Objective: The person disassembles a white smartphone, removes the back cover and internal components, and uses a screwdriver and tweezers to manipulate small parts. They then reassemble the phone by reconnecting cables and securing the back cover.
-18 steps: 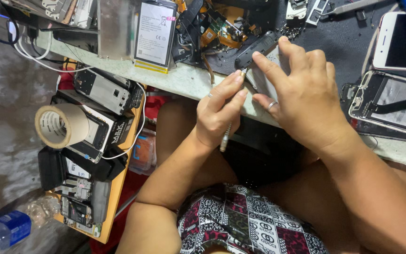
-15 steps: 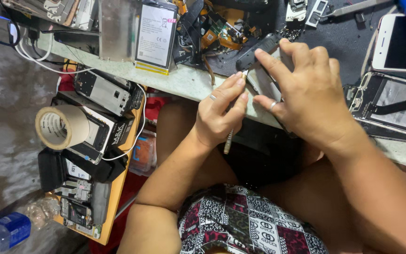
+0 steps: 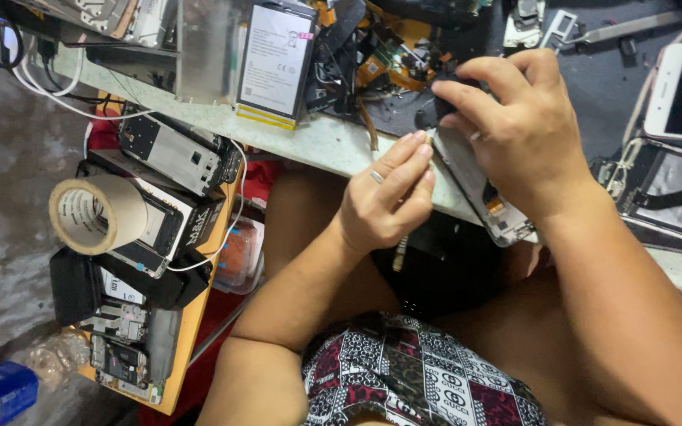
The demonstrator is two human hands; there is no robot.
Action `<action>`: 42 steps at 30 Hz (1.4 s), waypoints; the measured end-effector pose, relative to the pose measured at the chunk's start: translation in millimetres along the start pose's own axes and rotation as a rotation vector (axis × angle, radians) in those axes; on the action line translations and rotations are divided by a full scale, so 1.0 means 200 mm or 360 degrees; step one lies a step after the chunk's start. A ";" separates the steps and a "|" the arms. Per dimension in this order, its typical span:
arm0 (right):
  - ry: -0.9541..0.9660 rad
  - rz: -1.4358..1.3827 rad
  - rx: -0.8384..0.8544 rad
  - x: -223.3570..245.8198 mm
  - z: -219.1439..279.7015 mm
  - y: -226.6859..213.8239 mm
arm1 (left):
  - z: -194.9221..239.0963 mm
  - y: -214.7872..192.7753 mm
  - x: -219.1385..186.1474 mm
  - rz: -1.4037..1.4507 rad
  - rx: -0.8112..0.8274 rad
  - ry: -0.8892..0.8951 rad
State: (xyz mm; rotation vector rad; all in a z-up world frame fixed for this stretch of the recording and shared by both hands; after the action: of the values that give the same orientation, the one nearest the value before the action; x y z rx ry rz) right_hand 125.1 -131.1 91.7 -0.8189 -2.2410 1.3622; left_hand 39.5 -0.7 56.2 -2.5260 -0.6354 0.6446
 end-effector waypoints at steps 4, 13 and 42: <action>0.0001 0.0036 -0.0013 0.01 0.00 0.03 | 0.00 0.00 0.00 -0.0078 -0.0029 0.0066; 0.0061 0.0046 -0.0033 0.01 0.03 0.08 | 0.02 -0.01 0.02 -0.0077 -0.0068 0.0060; 0.0023 0.0151 -0.0128 0.00 0.04 0.09 | 0.03 -0.02 0.01 0.0038 -0.0080 -0.0079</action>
State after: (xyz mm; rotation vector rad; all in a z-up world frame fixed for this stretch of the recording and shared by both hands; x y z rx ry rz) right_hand 125.0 -129.0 72.8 -0.9713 -2.2849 1.3104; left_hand 37.2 5.0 52.6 -2.5751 -0.6470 0.7100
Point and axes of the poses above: each hand's wrist, its own z-axis away from the middle knuckle, its own y-axis out of the palm, x = y × z, the point moved 6 cm from there along -z, towards the middle knuckle, and after that the axes turned 7 degrees about z, right-handed, at the moved point
